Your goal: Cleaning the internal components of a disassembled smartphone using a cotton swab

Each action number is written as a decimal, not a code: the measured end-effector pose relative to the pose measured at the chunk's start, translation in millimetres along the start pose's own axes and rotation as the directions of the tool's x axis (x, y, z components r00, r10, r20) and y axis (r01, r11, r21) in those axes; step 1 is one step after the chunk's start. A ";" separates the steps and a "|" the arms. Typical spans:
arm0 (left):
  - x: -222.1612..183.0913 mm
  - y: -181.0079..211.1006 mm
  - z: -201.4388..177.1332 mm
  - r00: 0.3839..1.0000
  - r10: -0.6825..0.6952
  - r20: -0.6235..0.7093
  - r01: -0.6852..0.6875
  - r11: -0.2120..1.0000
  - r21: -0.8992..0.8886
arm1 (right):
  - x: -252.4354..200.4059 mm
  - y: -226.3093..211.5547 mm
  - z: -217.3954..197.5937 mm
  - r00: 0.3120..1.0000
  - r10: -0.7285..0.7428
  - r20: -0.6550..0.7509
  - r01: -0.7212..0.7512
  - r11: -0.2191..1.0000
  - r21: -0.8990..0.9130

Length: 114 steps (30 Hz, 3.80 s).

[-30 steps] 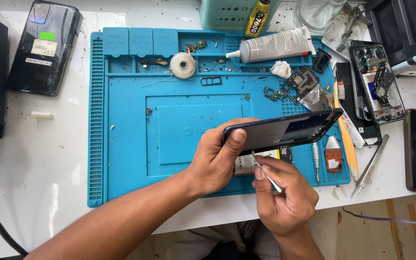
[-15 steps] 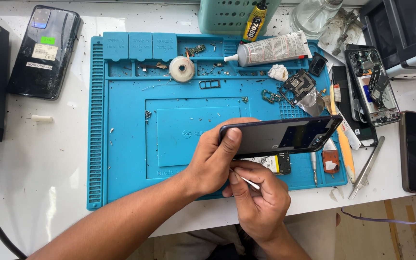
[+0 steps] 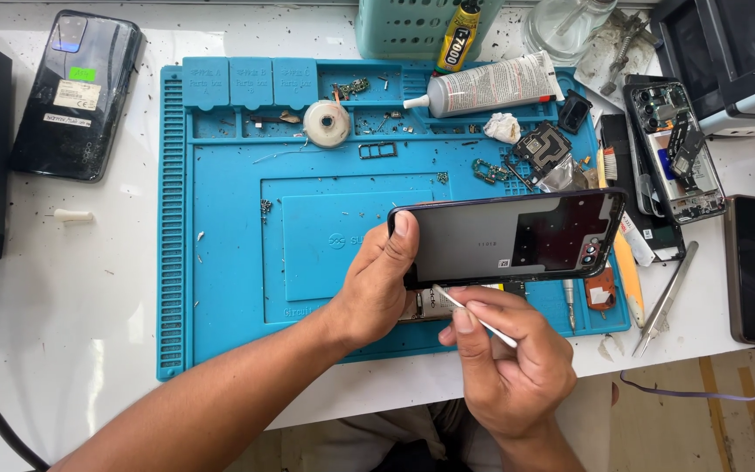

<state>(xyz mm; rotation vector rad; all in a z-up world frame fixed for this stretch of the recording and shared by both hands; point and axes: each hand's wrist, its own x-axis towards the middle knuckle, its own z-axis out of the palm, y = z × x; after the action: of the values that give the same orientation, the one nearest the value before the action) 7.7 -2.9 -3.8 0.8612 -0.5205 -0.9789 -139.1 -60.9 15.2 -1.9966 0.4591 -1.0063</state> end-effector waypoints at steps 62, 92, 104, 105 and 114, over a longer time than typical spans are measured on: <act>-5.6 8.0 5.1 0.959 -0.168 0.228 0.125 0.974 0.191 | 73.1 -1.0 -56.2 0.987 0.023 0.157 -0.016 0.999 -0.042; 3.3 -8.9 -2.2 0.990 -0.122 0.077 0.127 0.990 -0.059 | 11.2 25.6 -57.6 0.983 -0.097 0.154 0.128 0.970 -0.205; 1.1 -10.3 -1.6 0.994 -0.089 0.064 0.084 0.993 0.078 | 20.4 22.9 -61.7 0.953 -0.138 0.268 0.205 0.950 -0.237; 0.6 -9.0 -1.3 0.994 -0.094 0.057 0.087 0.990 0.112 | 21.1 23.3 -62.8 0.942 -0.149 0.301 0.228 0.942 -0.248; -0.6 -7.1 -1.0 0.996 -0.032 0.078 0.010 0.963 0.270 | 25.2 36.9 -70.6 0.875 -0.228 0.427 0.364 0.891 -0.271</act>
<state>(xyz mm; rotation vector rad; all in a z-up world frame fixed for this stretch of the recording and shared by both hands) 4.7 -3.9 -10.2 1.0741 -0.7278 -0.9792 -177.9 -134.7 21.0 -2.5755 0.1072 -0.7118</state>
